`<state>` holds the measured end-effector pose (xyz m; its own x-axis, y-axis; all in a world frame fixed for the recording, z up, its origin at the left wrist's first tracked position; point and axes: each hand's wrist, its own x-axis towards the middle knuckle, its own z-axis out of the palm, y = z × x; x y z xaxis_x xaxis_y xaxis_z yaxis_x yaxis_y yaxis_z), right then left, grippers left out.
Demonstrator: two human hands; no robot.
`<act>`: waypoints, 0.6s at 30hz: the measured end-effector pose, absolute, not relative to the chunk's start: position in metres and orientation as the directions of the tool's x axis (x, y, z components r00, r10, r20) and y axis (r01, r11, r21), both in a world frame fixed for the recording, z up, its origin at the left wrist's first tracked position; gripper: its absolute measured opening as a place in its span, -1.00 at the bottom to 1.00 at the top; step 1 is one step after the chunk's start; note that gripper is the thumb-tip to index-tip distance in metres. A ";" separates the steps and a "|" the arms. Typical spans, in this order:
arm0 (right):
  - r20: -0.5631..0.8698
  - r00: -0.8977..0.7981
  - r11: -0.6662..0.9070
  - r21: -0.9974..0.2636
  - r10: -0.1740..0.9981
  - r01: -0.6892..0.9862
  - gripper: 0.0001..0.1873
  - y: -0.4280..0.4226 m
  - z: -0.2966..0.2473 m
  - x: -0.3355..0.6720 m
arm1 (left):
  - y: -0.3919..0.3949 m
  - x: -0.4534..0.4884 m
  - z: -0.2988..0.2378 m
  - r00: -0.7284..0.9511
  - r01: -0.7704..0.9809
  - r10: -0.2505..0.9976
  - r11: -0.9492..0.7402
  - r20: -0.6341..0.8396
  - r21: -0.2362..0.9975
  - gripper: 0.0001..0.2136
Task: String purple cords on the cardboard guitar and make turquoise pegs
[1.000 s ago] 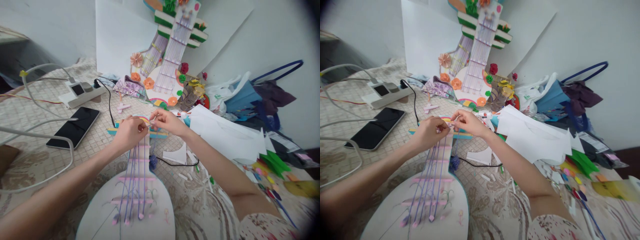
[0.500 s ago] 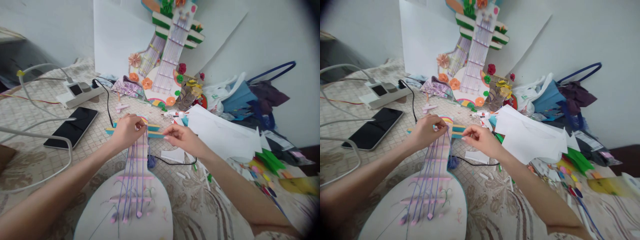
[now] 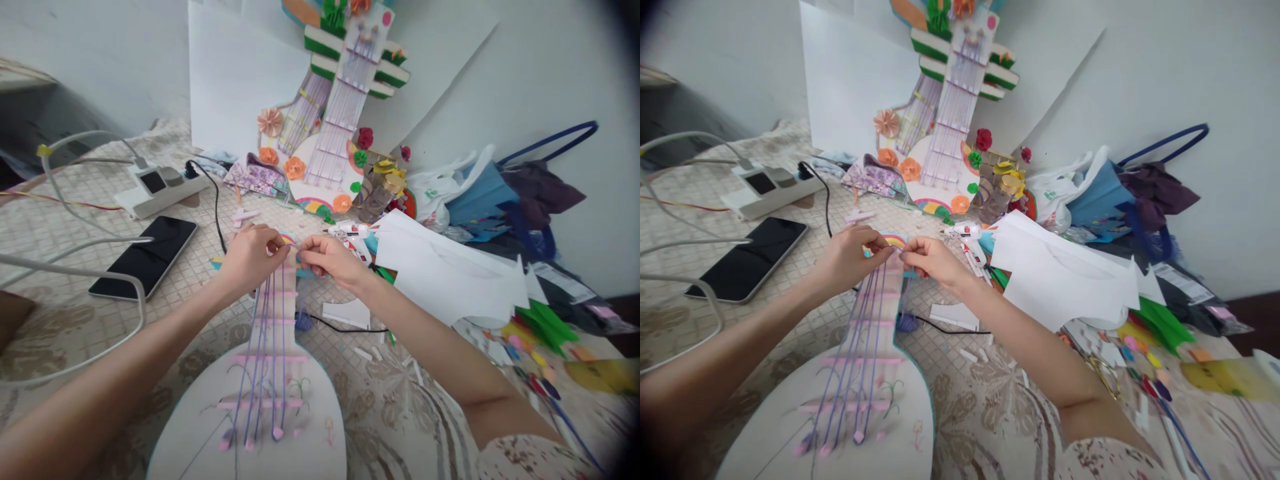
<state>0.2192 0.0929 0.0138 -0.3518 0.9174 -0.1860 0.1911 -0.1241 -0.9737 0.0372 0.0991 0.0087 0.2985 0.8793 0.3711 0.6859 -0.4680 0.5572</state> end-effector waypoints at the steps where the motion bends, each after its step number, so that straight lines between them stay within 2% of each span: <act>1: -0.149 -0.329 -0.076 -0.971 0.932 0.226 -0.86 0.098 0.013 0.220 | 0.100 0.036 0.009 0.296 0.694 0.881 -0.463 0.368 0.551 -0.84; 6: 0.073 -0.297 0.202 -0.879 0.952 0.432 -0.89 0.123 0.006 0.218 | 0.101 0.035 0.007 0.288 0.740 0.891 -0.440 0.351 0.509 -0.84; 9: 0.160 -0.317 0.313 -0.792 0.935 0.525 -0.90 0.133 0.002 0.214 | 0.100 0.037 0.006 0.295 0.775 0.894 -0.430 0.337 0.463 -0.86; 14: 0.216 -0.353 0.401 -0.674 0.910 0.621 -0.89 0.141 0.000 0.208 | 0.098 0.040 0.002 0.296 0.828 0.891 -0.419 0.344 0.373 -0.87; 18: 0.206 -0.390 0.424 -0.643 0.897 0.637 -0.87 0.145 -0.002 0.206 | 0.095 0.040 0.003 0.301 0.847 0.888 -0.416 0.346 0.331 -0.89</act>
<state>0.2064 0.1446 -0.0016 -0.3903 0.8974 0.2055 0.6373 0.4245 -0.6431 0.0402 0.0948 0.0031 0.3012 0.8884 0.3465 0.8466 -0.4163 0.3315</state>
